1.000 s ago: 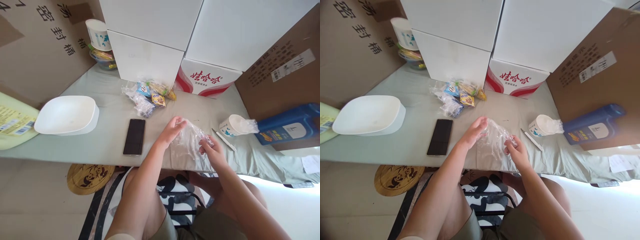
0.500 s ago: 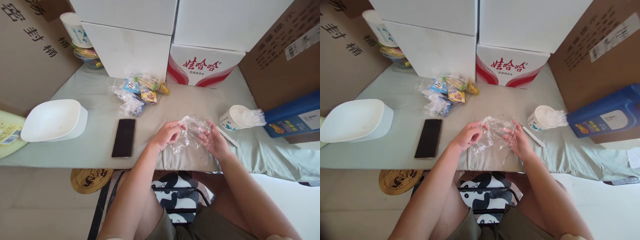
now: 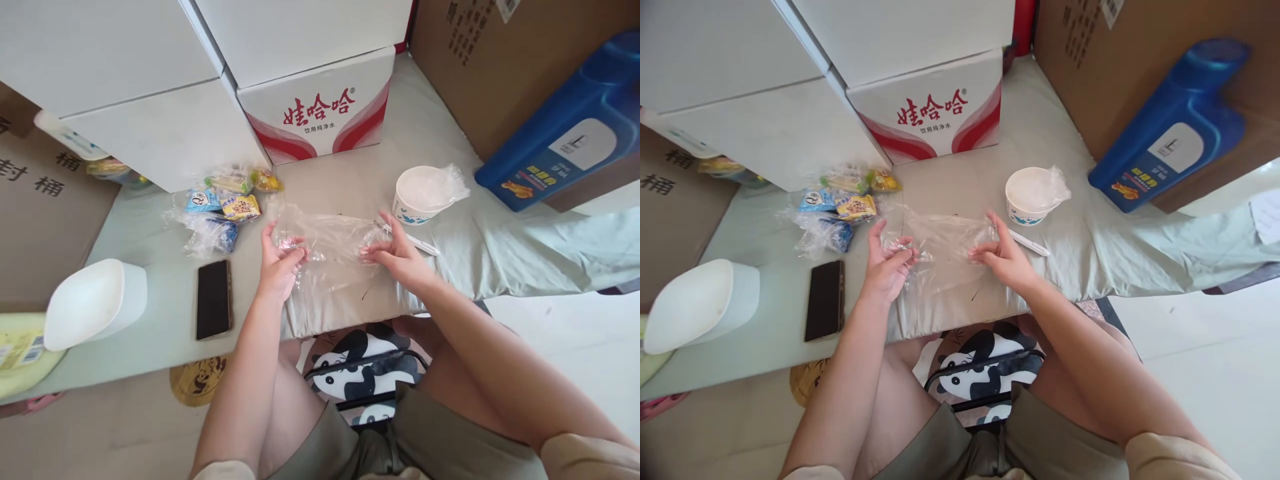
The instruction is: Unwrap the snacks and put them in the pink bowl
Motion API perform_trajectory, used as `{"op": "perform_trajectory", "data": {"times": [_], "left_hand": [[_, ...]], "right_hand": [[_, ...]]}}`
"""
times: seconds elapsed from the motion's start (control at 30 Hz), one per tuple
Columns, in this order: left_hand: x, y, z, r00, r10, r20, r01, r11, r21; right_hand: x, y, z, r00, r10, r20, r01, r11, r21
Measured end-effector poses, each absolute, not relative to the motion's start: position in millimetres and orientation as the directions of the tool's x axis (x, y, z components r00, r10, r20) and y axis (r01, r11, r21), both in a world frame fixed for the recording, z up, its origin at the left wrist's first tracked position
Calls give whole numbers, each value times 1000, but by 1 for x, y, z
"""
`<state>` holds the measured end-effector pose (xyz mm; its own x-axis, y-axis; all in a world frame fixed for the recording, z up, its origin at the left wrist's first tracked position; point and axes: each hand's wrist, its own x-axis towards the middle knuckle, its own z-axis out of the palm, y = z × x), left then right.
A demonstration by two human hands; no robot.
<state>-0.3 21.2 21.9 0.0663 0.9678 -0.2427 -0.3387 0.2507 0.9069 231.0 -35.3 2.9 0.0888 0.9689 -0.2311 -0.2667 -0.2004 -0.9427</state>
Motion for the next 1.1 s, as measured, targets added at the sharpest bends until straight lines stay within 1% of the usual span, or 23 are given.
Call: {"op": "perform_trajectory", "data": {"times": [0.13, 0.23, 0.3, 0.4, 0.53, 0.6, 0.67, 0.77, 0.83, 0.9, 1.0, 1.1], "left_hand": [[-7, 7, 28, 207, 932, -297, -211, 338, 917], [-14, -3, 30, 261, 915, -307, -199, 362, 911], [-17, -8, 29, 263, 915, -307, -209, 364, 908], [-21, -11, 29, 211, 925, -316, -234, 361, 903], [-23, -10, 27, 68, 948, -310, -207, 317, 926], [-25, -9, 25, -23, 962, -273, -145, 267, 953], [-28, -7, 20, -104, 974, -203, -76, 196, 978], [-35, -3, 12, -155, 983, -94, -3, 95, 995], [-40, 1, 8, -146, 988, -43, 26, 47, 999], [-46, 4, 5, -115, 993, 6, 60, 1, 998], [-53, 8, 2, -21, 997, 69, 167, -65, 984], [-57, 10, 1, 108, 991, 85, 342, -117, 932]], "right_hand": [[252, -41, 6, 126, 935, -332, -271, -289, -918], [259, -42, 11, 49, 911, -410, -215, -392, -895], [258, -43, 14, -16, 900, -436, -164, -432, -887], [253, -43, 17, -63, 906, -419, -127, -424, -897], [247, -41, 17, -142, 897, -420, -71, -432, -899], [246, -40, 16, -116, 891, -438, -64, -447, -892], [248, -38, 14, -54, 892, -449, -64, -452, -890], [254, -37, 12, 25, 883, -469, -92, -465, -881], [259, -38, 10, 63, 897, -438, -75, -433, -898], [264, -38, 8, 92, 928, -362, 6, -364, -931], [268, -38, 5, 105, 969, -223, 188, -240, -952], [270, -36, 1, 123, 990, -69, 429, -116, -896]]}}
